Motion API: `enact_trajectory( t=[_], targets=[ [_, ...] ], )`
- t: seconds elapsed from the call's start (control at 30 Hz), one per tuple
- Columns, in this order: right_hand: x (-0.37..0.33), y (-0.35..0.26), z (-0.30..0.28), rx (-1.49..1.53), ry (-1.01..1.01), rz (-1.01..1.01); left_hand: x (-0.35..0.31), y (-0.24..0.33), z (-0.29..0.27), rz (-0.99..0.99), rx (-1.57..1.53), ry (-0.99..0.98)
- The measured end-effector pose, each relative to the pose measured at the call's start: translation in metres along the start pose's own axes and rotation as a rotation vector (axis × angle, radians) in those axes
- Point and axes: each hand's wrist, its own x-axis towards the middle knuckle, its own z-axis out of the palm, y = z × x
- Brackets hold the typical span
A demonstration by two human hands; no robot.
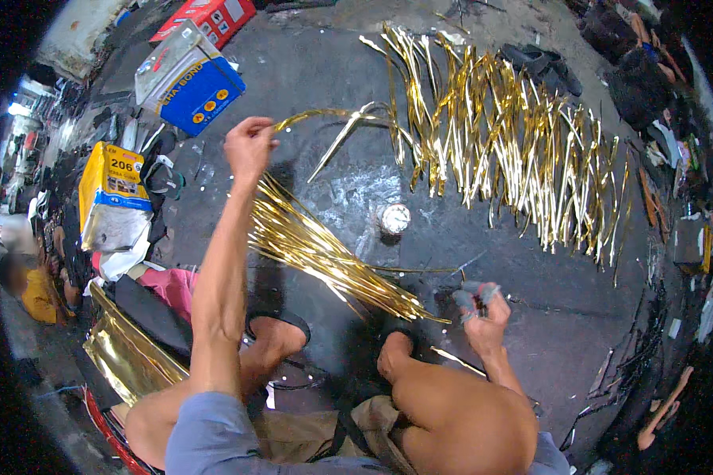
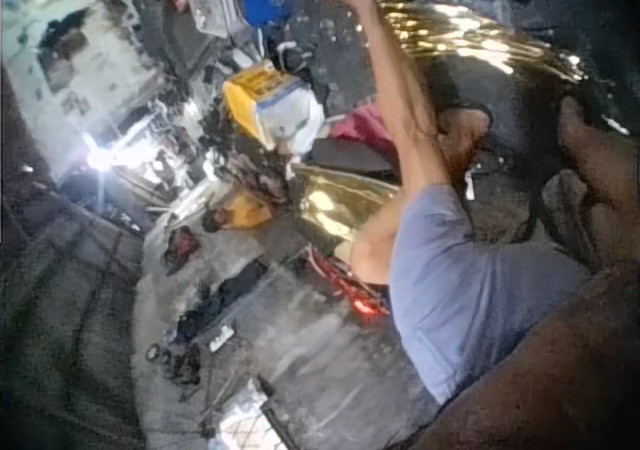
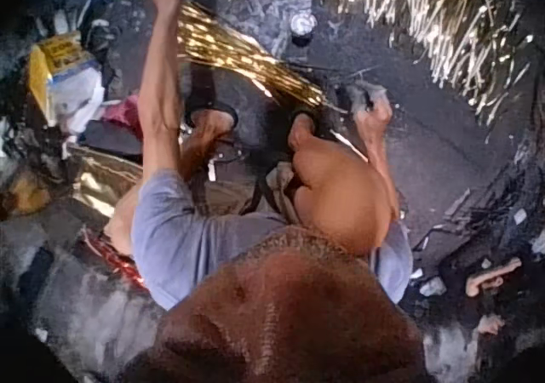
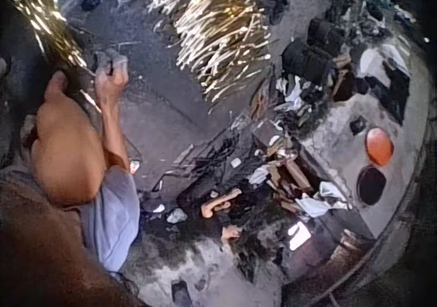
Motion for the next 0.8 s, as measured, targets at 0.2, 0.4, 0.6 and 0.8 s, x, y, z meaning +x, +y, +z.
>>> enact_trajectory(
  t=[0.2,0.4,0.6,0.8],
  targets=[
    [0.003,-0.071,-0.096,0.398,0.611,-0.281,-0.228,0.254,0.051,0.596,-0.533,-0.756],
    [-0.035,-0.103,-0.173,0.400,0.642,-0.291,-0.296,0.320,0.076,0.340,-0.968,-0.908],
    [-0.007,-0.093,-0.119,0.300,0.169,-0.036,-0.290,0.260,0.087,0.294,-0.589,-0.705],
    [0.013,-0.071,-0.046,0.360,0.062,0.011,-0.296,0.204,0.085,-0.363,-0.853,-0.551]
  ],
)
